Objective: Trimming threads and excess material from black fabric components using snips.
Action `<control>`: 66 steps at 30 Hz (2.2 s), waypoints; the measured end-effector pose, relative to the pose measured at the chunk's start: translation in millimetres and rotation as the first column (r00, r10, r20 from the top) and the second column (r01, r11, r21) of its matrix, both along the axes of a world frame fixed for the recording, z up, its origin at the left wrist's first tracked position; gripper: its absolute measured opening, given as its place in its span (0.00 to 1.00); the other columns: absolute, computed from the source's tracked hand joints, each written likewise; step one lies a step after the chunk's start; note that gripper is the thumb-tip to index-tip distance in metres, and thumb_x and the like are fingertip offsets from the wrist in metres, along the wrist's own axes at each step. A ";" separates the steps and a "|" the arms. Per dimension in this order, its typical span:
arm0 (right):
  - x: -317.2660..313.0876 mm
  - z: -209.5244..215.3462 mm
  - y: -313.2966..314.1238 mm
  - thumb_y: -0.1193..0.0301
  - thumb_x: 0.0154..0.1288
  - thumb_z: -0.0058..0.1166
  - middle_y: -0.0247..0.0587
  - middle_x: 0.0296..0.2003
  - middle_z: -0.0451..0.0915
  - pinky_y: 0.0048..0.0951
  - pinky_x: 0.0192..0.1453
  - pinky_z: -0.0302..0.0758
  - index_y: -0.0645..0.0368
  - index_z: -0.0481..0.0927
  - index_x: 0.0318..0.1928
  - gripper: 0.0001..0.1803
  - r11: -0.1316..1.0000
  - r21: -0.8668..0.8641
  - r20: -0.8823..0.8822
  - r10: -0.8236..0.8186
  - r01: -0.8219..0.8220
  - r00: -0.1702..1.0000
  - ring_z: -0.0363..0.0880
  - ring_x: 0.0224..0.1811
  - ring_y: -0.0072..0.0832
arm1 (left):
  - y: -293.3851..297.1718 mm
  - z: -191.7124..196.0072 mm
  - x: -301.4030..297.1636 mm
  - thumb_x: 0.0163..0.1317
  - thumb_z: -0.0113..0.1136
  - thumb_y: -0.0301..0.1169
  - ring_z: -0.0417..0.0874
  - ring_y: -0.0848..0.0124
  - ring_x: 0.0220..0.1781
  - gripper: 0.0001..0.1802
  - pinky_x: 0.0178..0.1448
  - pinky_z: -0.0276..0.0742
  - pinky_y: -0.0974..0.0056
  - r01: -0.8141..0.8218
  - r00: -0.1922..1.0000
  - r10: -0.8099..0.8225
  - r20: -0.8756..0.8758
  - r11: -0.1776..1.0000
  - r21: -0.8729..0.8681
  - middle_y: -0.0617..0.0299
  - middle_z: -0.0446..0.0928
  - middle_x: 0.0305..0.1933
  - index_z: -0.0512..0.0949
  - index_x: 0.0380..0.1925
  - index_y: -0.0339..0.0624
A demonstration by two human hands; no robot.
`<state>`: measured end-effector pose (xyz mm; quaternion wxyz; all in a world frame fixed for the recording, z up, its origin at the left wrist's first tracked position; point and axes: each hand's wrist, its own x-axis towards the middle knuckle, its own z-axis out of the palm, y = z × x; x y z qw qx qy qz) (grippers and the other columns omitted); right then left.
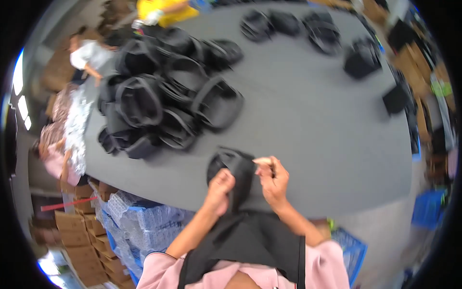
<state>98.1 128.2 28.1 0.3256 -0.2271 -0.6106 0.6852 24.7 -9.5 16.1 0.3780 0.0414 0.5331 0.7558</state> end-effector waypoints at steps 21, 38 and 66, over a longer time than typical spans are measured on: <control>59.7 45.7 35.0 0.73 0.47 0.61 0.33 0.29 0.71 0.30 0.26 0.68 0.54 0.78 0.39 0.15 0.547 0.681 0.558 0.042 -0.487 0.828 0.74 0.23 0.30 | 18.8 6.2 20.0 0.57 0.59 0.22 0.71 0.78 0.40 0.15 0.40 0.72 0.75 0.416 0.881 -0.415 -0.229 0.908 -0.044 0.63 0.67 0.40 0.74 0.45 0.31; 68.4 47.6 29.1 0.75 0.45 0.61 0.32 0.25 0.71 0.27 0.25 0.66 0.56 0.79 0.37 0.14 0.415 0.805 0.470 -0.013 -0.423 0.882 0.71 0.20 0.28 | 14.3 9.2 21.0 0.56 0.59 0.22 0.71 0.79 0.38 0.14 0.38 0.71 0.76 0.455 0.851 -0.464 -0.247 0.885 -0.094 0.63 0.68 0.37 0.74 0.44 0.31; 71.9 21.3 18.3 0.76 0.48 0.62 0.35 0.28 0.70 0.24 0.31 0.69 0.59 0.80 0.38 0.13 0.927 0.270 0.411 0.132 -0.259 0.902 0.70 0.27 0.26 | 3.0 23.5 27.2 0.67 0.48 0.31 0.72 0.81 0.42 0.13 0.48 0.68 0.73 0.319 0.934 -0.305 0.187 0.946 -0.048 0.65 0.75 0.42 0.73 0.46 0.33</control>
